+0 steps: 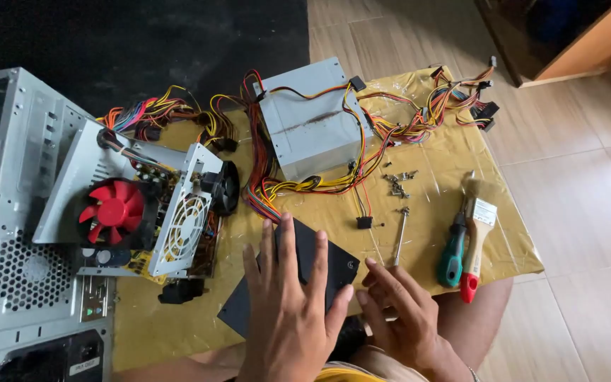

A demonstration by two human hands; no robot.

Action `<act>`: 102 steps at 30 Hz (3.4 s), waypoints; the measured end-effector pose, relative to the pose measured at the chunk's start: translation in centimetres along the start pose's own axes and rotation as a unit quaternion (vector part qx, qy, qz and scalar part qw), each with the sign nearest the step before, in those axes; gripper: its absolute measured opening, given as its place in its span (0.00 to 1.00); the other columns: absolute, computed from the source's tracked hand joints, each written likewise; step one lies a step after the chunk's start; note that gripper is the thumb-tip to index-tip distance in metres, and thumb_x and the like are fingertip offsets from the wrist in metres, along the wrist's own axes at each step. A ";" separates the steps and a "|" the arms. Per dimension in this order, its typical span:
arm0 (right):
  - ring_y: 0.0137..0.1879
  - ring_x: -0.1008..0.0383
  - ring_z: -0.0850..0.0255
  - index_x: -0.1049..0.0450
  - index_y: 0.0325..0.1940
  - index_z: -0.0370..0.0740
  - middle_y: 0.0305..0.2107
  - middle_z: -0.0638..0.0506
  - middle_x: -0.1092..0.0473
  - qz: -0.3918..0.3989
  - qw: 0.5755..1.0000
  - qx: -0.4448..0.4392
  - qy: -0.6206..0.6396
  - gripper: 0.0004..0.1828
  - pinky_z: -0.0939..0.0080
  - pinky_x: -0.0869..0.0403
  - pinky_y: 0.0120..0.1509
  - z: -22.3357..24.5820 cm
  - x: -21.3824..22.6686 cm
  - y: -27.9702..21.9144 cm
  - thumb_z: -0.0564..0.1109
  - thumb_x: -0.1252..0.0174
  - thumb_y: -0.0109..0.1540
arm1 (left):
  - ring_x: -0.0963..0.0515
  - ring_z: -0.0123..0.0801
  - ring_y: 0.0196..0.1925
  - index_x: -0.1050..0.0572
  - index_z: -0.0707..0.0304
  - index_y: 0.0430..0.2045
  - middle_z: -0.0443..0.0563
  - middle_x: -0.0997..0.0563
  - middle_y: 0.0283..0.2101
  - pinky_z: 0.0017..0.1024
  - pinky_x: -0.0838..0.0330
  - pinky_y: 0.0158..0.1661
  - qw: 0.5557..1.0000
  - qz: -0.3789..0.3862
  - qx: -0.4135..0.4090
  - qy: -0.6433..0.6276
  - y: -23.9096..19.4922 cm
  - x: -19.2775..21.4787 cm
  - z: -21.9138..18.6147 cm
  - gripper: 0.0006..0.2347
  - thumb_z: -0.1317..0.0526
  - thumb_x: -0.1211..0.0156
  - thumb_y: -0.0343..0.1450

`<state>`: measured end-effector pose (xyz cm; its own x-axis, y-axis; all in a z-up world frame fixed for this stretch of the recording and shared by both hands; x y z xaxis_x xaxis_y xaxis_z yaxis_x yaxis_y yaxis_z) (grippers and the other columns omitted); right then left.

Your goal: The person uses a screwdriver to remove screws from a computer power supply unit. After removing the screws, the person uses a brush to clean dust from the power supply unit and places it on the table.

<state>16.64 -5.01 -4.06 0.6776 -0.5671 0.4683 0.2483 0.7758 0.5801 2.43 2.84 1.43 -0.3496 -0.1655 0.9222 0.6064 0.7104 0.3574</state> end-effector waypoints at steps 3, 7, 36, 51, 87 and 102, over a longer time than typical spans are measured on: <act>0.29 0.31 0.63 0.28 0.59 0.32 0.39 0.41 0.28 0.005 0.999 0.015 0.037 0.19 0.68 0.27 0.35 -0.6 -0.4 0.6 0.34 0.41 0.63 | 0.38 0.72 0.71 0.34 0.60 0.64 0.79 0.44 0.72 0.63 0.39 0.60 0.999 -0.001 0.002 -0.032 0.0 -0.2 0.4 0.34 0.38 0.38 0.69; 0.36 0.24 0.57 0.27 0.53 0.30 0.39 0.35 0.27 -0.001 0.999 0.034 0.039 0.16 0.71 0.21 0.29 -1.3 -0.9 0.6 0.36 0.37 0.61 | 0.37 0.75 0.69 0.35 0.65 0.63 0.85 0.42 0.70 0.63 0.37 0.59 0.998 0.004 -0.044 -0.044 0.7 0.1 0.8 0.33 0.44 0.34 0.69; 0.35 0.23 0.58 0.24 0.45 0.32 0.39 0.37 0.25 -0.103 0.984 0.027 -0.141 0.08 0.65 0.21 0.40 -0.8 5.8 -0.4 0.33 0.37 0.61 | 0.32 0.50 0.68 0.30 0.55 0.61 0.64 0.32 0.69 0.63 0.38 0.62 0.994 -0.014 -0.100 0.052 0.6 0.5 0.8 0.30 0.40 0.39 0.68; 0.33 0.21 0.60 0.24 0.54 0.39 0.41 0.48 0.24 -0.025 0.922 -0.190 -0.335 0.18 0.55 0.27 0.36 -7.6 9.7 -0.6 0.52 0.39 0.65 | 0.43 0.54 0.77 0.39 0.60 0.69 0.66 0.41 0.75 0.58 0.46 0.70 0.985 -0.005 -0.155 0.071 -0.2 -0.3 1.3 0.36 0.41 0.42 0.68; 0.38 0.24 0.53 0.17 0.51 0.35 0.43 0.43 0.23 -0.070 0.904 -0.071 -0.417 0.12 0.50 0.28 0.39 -10.0 9.1 2.0 0.46 0.38 0.71 | 0.41 0.60 0.75 0.46 0.42 0.73 0.67 0.42 0.74 0.65 0.43 0.67 0.993 -0.026 -0.011 0.111 -3.3 0.1 2.8 0.51 0.32 0.27 0.54; 0.29 0.25 0.55 0.19 0.53 0.39 0.46 0.43 0.24 -0.013 0.920 -0.158 -0.359 0.18 0.57 0.24 0.32 -5.0 7.4 -1.0 0.46 0.32 0.60 | 0.38 0.62 0.74 0.39 0.62 0.68 0.73 0.40 0.71 0.69 0.41 0.64 0.994 -0.023 -0.063 0.084 -2.0 -0.2 0.4 0.42 0.40 0.30 0.62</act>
<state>24.88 -8.57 -4.52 0.0647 -0.5359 0.8418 0.5231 0.7366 0.4287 1.05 1.74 0.50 -0.2615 -0.3159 0.9121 0.6804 0.6099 0.4063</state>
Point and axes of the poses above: each hand's wrist, its own y-axis towards the middle knuckle, its own x-axis out of the back of the hand, z = x × y, the point moved 4 cm from there along y, towards the middle knuckle
